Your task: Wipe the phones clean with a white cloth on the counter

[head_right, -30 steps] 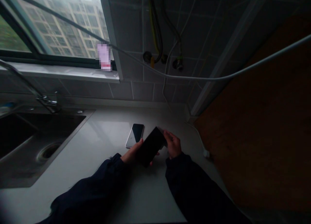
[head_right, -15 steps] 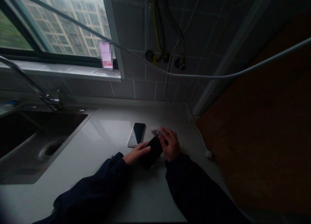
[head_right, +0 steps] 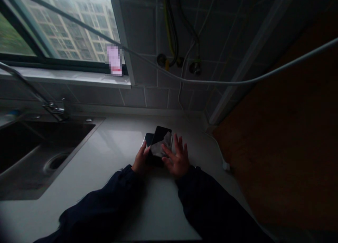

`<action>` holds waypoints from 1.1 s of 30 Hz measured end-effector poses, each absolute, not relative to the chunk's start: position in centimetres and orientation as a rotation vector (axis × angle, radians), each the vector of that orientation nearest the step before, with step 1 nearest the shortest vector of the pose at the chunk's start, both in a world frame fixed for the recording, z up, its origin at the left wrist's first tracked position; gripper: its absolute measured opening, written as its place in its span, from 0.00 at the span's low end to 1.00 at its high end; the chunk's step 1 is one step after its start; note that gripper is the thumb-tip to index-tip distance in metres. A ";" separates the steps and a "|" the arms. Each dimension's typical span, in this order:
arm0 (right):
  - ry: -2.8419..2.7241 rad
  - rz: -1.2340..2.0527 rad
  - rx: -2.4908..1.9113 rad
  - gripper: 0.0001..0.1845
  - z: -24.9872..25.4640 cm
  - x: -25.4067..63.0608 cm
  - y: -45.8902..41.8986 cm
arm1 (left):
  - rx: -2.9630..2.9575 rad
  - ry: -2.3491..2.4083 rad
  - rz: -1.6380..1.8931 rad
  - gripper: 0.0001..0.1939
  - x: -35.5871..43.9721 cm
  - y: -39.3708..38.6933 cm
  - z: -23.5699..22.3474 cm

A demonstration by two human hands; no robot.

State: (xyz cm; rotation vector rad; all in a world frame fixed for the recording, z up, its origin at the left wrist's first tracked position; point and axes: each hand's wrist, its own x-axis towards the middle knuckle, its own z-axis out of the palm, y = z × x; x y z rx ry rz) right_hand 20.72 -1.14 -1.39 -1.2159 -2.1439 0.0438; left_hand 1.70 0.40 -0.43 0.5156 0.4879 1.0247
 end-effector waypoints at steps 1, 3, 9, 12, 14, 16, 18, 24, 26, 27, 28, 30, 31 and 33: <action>-2.113 0.038 -1.245 0.29 -1.4 20.8 -1.0 | 0.496 0.475 0.991 0.38 1.7 0.4 -0.5; -2.082 0.045 -1.255 0.30 -1.5 21.0 -0.7 | 0.452 0.454 0.927 0.35 1.7 0.3 -0.7; -2.074 0.332 -1.110 0.38 -2.6 20.9 -0.4 | 0.579 0.456 0.952 0.29 2.5 0.0 -1.0; -1.996 0.529 -1.047 0.45 -2.9 20.4 -0.6 | 0.791 0.382 1.001 0.30 2.8 -0.2 -1.5; -1.958 0.606 -0.999 0.47 -2.7 20.1 -0.8 | 0.884 0.422 0.998 0.31 2.8 -0.3 -1.7; -1.945 0.639 -0.960 0.48 -2.2 20.0 -1.2 | 0.990 0.532 1.036 0.32 2.6 -0.5 -1.5; -1.911 0.684 -0.974 0.44 -1.5 20.0 -1.5 | 1.049 0.567 1.066 0.33 2.4 -0.7 -1.1; -1.529 0.824 -1.130 0.28 -1.0 20.8 -0.7 | 0.938 0.560 1.089 0.40 2.2 -0.4 -1.0; -1.329 0.934 -1.146 0.29 -1.3 21.1 0.2 | 0.877 0.624 1.145 0.44 2.2 0.0 -1.3; -1.225 1.020 -1.145 0.30 -1.5 21.2 0.5 | 0.846 0.656 1.171 0.45 2.1 0.2 -1.4; -1.132 1.113 -1.138 0.31 -1.6 21.3 0.8 | 0.811 0.679 1.192 0.45 2.1 0.4 -1.4; -1.005 1.256 -1.117 0.33 -1.7 21.2 1.1 | 0.730 0.681 1.213 0.45 2.1 0.6 -1.3; -0.981 1.299 -1.107 0.33 -1.7 21.1 1.1 | 0.692 0.662 1.209 0.44 2.1 0.6 -1.1; -0.984 1.359 -1.097 0.31 -1.6 20.8 0.9 | 0.641 0.612 1.196 0.41 2.3 0.5 -0.8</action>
